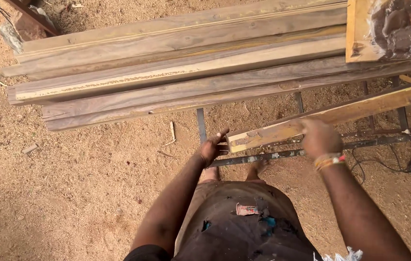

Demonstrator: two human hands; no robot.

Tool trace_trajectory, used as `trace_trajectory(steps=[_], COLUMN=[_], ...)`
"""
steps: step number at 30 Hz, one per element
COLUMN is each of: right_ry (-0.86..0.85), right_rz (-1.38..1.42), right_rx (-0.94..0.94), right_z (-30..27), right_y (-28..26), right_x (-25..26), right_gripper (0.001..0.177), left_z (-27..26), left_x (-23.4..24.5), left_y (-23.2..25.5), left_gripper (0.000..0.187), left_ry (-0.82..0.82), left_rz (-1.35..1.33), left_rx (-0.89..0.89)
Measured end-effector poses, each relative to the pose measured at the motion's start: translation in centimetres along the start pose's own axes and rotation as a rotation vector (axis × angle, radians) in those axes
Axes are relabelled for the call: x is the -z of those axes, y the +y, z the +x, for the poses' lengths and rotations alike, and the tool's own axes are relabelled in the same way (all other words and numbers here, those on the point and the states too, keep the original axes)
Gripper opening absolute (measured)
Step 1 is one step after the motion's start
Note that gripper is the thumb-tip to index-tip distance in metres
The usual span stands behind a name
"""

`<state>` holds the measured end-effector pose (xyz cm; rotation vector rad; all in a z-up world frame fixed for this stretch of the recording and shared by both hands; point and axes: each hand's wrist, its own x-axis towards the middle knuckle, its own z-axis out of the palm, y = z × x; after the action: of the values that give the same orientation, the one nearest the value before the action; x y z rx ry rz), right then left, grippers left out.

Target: Applying wood filler or putty to gaps and surfaces of wooden beams using a putty knife and fingers.

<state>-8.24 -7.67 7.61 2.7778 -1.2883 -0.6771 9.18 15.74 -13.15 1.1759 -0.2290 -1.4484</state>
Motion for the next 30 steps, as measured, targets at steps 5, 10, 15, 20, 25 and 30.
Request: trace_trajectory(steps=[5,10,15,20,25,30], right_ry=[-0.082,-0.041,-0.235,0.201,0.006,0.143], right_rz=[0.133,0.245,0.199,0.219,-0.062,0.204], right_rx=[-0.076,0.12,0.343,0.424,0.325,-0.199], right_z=[2.7,-1.8,-5.4,-4.1,-2.9,4.6], right_y=[-4.1,-13.1,-16.5,-5.8,1.8,10.5], right_x=[-3.6,-5.3,-4.3,-3.8,-1.7,-1.7], right_gripper=[0.029,0.016,0.012,0.032,0.05,0.027], left_z=[0.6,0.9,0.2,-1.1,0.3,-0.1], left_x=[0.4,0.8,1.0,0.2,0.7,0.3], left_y=[-1.4,-1.7,0.0,-0.1,0.3,-0.3], left_gripper=[0.063,0.06,0.059,0.059,0.061,0.062], left_ry=[0.014,-0.018,-0.052,-0.022,-0.035,-0.017], left_rz=[-0.088,-0.163,-0.18,-0.177,-0.154,-0.131], left_rx=[-0.004,-0.008,0.019,0.056,0.043,0.059])
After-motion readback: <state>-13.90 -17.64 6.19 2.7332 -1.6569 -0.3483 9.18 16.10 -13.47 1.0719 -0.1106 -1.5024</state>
